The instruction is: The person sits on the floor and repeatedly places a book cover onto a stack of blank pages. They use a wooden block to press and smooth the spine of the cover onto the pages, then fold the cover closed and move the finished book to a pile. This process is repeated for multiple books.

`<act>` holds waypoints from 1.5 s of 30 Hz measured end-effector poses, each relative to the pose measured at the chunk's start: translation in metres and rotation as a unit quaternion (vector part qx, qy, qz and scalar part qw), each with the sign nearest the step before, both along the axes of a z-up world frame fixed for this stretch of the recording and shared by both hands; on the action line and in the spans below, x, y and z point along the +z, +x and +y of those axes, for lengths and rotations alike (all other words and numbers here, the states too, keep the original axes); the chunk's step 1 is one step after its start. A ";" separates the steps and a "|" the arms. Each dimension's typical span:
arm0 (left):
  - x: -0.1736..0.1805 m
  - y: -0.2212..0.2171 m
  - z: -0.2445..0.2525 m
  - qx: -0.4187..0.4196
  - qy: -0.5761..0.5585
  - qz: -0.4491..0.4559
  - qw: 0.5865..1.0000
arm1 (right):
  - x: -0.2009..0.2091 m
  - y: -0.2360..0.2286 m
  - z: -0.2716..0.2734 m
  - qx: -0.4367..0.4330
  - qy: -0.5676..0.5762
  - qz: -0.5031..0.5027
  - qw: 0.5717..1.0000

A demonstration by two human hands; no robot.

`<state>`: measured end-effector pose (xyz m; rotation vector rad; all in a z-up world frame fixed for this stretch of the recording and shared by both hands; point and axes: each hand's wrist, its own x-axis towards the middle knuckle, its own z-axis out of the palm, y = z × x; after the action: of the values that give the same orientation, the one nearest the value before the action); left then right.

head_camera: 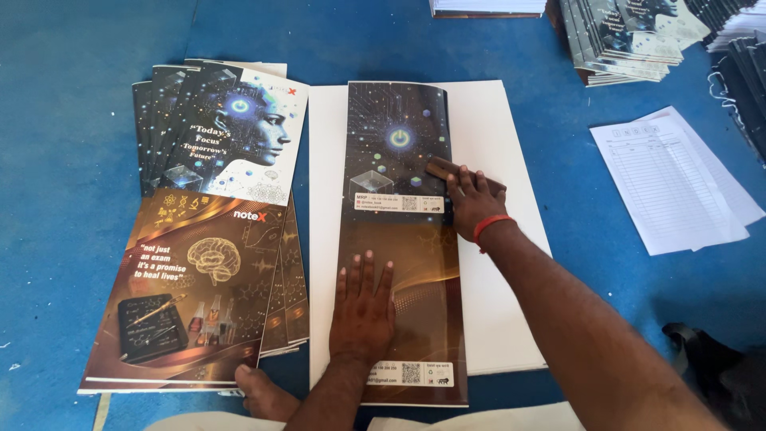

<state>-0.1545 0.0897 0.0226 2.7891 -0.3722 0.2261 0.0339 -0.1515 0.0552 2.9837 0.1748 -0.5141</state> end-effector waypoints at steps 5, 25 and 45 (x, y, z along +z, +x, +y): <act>0.003 0.001 0.001 0.001 -0.004 -0.007 1.000 | 0.000 0.020 0.002 -0.005 -0.009 -0.013 1.000; 0.009 0.000 0.001 0.000 -0.023 -0.043 0.999 | -0.004 0.111 -0.013 -0.032 -0.016 -0.031 0.999; 0.012 0.007 0.000 -0.004 -0.025 -0.002 1.000 | 0.004 0.146 -0.034 -0.106 -0.037 -0.049 0.992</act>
<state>-0.1478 0.0899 0.0343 2.7391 -0.3725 0.2364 0.1801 -0.1858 0.0589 2.9614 -0.1682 -0.3827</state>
